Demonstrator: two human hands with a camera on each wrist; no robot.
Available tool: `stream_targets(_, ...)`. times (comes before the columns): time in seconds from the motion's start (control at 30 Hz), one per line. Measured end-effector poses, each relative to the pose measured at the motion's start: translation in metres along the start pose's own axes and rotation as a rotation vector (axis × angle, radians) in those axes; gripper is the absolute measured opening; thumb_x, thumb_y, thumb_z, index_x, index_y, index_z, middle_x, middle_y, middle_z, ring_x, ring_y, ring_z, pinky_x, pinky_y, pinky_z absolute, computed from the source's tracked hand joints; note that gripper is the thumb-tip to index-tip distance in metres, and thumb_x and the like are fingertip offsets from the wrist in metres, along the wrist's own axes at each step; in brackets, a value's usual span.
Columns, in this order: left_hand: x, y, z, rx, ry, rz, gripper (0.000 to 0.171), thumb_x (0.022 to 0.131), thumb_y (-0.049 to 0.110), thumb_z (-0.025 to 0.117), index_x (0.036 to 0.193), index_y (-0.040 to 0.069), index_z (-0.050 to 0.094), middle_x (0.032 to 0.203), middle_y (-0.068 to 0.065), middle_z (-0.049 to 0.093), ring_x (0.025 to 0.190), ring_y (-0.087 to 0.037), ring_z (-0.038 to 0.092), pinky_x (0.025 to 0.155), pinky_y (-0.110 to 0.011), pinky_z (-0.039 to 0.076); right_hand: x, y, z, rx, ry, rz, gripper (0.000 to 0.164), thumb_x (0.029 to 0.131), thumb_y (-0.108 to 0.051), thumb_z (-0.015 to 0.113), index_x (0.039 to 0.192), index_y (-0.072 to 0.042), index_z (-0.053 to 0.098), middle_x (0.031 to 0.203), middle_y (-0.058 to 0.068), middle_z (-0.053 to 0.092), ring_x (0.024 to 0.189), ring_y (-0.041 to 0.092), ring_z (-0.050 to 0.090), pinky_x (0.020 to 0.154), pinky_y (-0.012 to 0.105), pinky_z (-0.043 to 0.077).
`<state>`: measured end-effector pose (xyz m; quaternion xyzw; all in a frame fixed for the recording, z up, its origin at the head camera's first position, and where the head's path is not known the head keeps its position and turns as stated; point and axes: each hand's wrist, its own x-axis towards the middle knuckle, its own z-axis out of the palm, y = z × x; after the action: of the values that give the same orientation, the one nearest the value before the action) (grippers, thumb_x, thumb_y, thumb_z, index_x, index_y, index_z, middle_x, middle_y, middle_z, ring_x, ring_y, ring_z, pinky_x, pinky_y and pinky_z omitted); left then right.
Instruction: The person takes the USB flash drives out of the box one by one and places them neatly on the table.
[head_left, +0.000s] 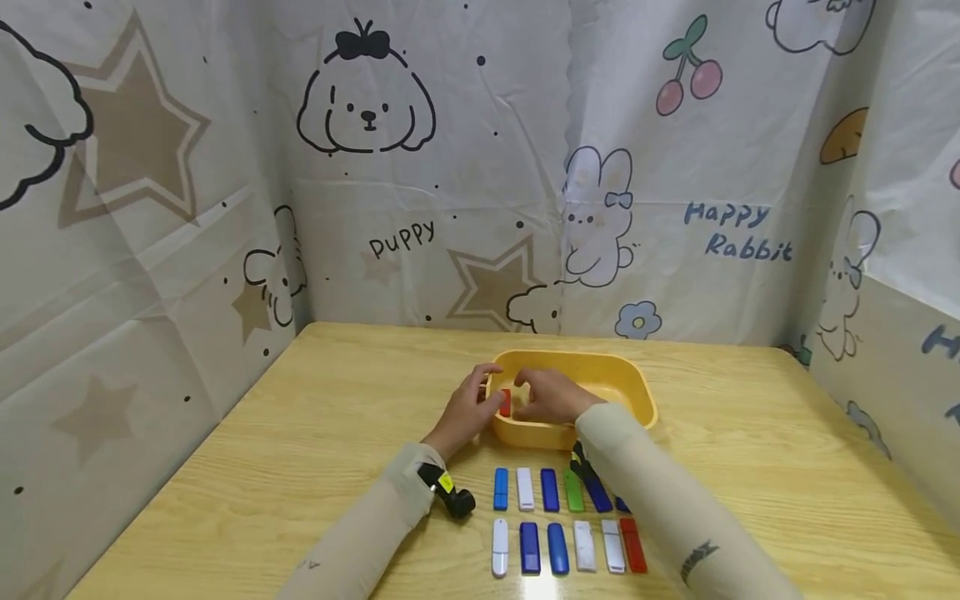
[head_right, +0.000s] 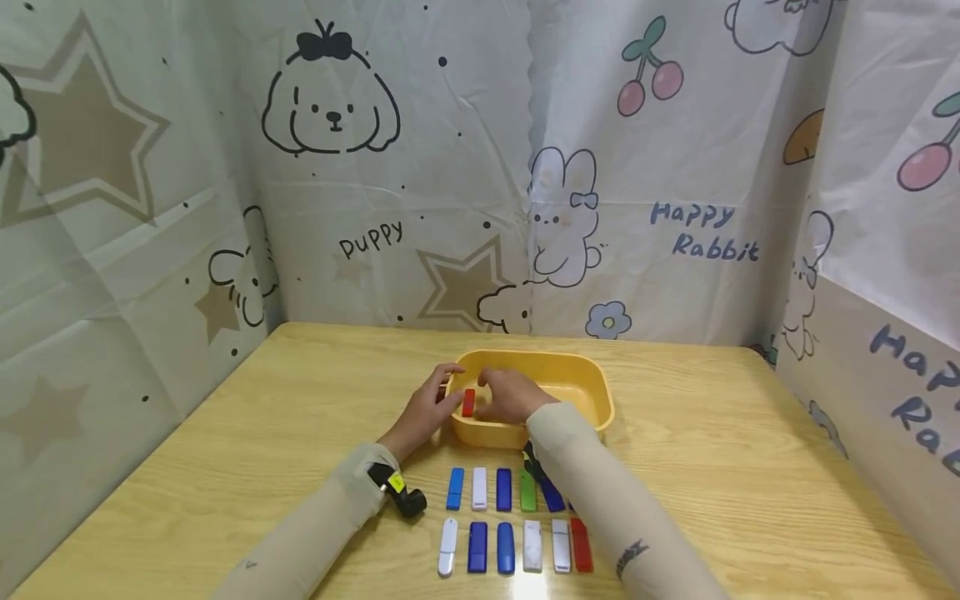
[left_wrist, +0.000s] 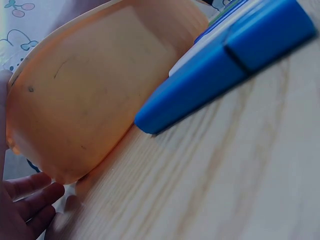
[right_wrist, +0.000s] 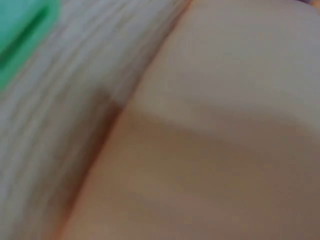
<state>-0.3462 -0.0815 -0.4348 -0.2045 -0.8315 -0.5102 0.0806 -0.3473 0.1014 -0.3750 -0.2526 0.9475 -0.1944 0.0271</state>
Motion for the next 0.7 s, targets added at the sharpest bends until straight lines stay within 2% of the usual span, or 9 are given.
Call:
stream_targets(0.17, 0.001, 0.002, -0.001, -0.001, 0.001, 0.010, 0.039, 0.095, 0.022, 0.053, 0.133, 0.019, 0.046, 0.139, -0.009, 0.046, 0.121, -0.031, 0.050, 0.100, -0.048, 0.043, 0.004, 0.006, 0.007, 0.034, -0.002, 0.002, 0.054, 0.083, -0.027, 0.075, 0.126, -0.002, 0.055, 0.079, 0.002, 0.058, 0.069, 0.018, 0.053, 0.064, 0.028, 0.048)
stream_targets(0.3, 0.000, 0.003, 0.000, -0.012, 0.000, 0.015, 0.040, 0.095, 0.020, 0.053, 0.134, 0.017, 0.046, 0.139, -0.009, 0.047, 0.120, -0.032, 0.051, 0.100, -0.048, 0.043, 0.006, 0.007, 0.010, 0.043, -0.020, 0.022, 0.058, 0.084, -0.028, 0.074, 0.132, -0.003, 0.052, 0.081, 0.002, 0.059, 0.070, 0.018, 0.053, 0.064, 0.028, 0.048)
stream_targets(0.7, -0.001, 0.003, 0.000, -0.010, 0.002, 0.020, 0.041, 0.095, 0.018, 0.054, 0.134, 0.013, 0.046, 0.140, -0.011, 0.046, 0.122, -0.032, 0.048, 0.102, -0.049, 0.041, 0.008, 0.009, 0.012, -0.046, -0.060, -0.044, 0.058, 0.087, -0.028, 0.071, 0.136, -0.004, 0.052, 0.087, 0.006, 0.065, 0.067, 0.015, 0.052, 0.067, 0.029, 0.051)
